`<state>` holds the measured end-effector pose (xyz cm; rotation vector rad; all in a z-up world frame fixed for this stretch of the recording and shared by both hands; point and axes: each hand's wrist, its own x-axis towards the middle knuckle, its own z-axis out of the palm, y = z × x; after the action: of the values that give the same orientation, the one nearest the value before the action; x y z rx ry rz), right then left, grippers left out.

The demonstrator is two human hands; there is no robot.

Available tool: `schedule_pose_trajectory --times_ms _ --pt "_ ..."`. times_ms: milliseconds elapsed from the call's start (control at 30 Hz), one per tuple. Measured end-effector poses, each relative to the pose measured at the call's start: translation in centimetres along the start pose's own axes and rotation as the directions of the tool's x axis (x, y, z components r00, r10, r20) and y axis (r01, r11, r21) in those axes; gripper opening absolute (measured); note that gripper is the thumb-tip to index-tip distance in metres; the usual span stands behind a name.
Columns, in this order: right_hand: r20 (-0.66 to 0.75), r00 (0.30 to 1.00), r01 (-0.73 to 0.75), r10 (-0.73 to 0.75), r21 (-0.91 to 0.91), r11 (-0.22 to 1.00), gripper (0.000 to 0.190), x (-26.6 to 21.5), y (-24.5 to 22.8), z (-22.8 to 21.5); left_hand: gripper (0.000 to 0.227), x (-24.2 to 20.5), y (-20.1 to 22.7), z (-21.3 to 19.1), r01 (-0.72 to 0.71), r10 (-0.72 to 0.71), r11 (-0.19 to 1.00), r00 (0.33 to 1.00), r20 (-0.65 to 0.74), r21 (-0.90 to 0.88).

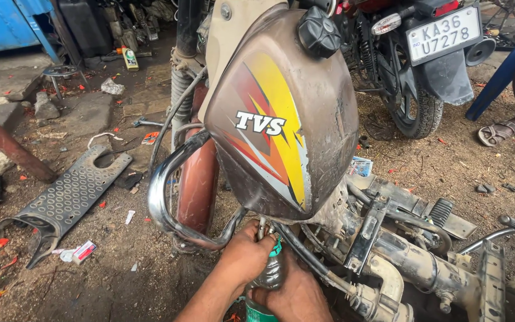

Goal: Draining or flushing fuel from a motorcycle carburetor/fuel line into plastic bottles.

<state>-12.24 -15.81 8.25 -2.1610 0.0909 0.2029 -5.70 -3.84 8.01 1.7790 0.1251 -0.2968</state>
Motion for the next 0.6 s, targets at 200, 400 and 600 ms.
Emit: schedule_pose_trajectory --times_ms 200,400,600 --pt "-0.032 0.999 0.011 -0.011 -0.028 1.000 0.103 0.3 1.5 1.1 0.033 -1.8 2.7 -0.6 0.138 -0.135 0.990 0.987 0.085 -0.034" --pt "-0.057 0.970 0.237 -0.237 -0.007 0.971 0.093 0.8 3.1 1.8 0.042 1.0 -0.8 -0.2 0.125 -0.088 0.968 0.981 0.172 -0.218" --pt "0.022 0.999 0.032 -0.030 -0.086 0.996 0.090 0.3 4.3 1.7 0.045 0.8 -1.1 -0.1 0.046 -0.025 0.980 0.993 0.113 -0.193"
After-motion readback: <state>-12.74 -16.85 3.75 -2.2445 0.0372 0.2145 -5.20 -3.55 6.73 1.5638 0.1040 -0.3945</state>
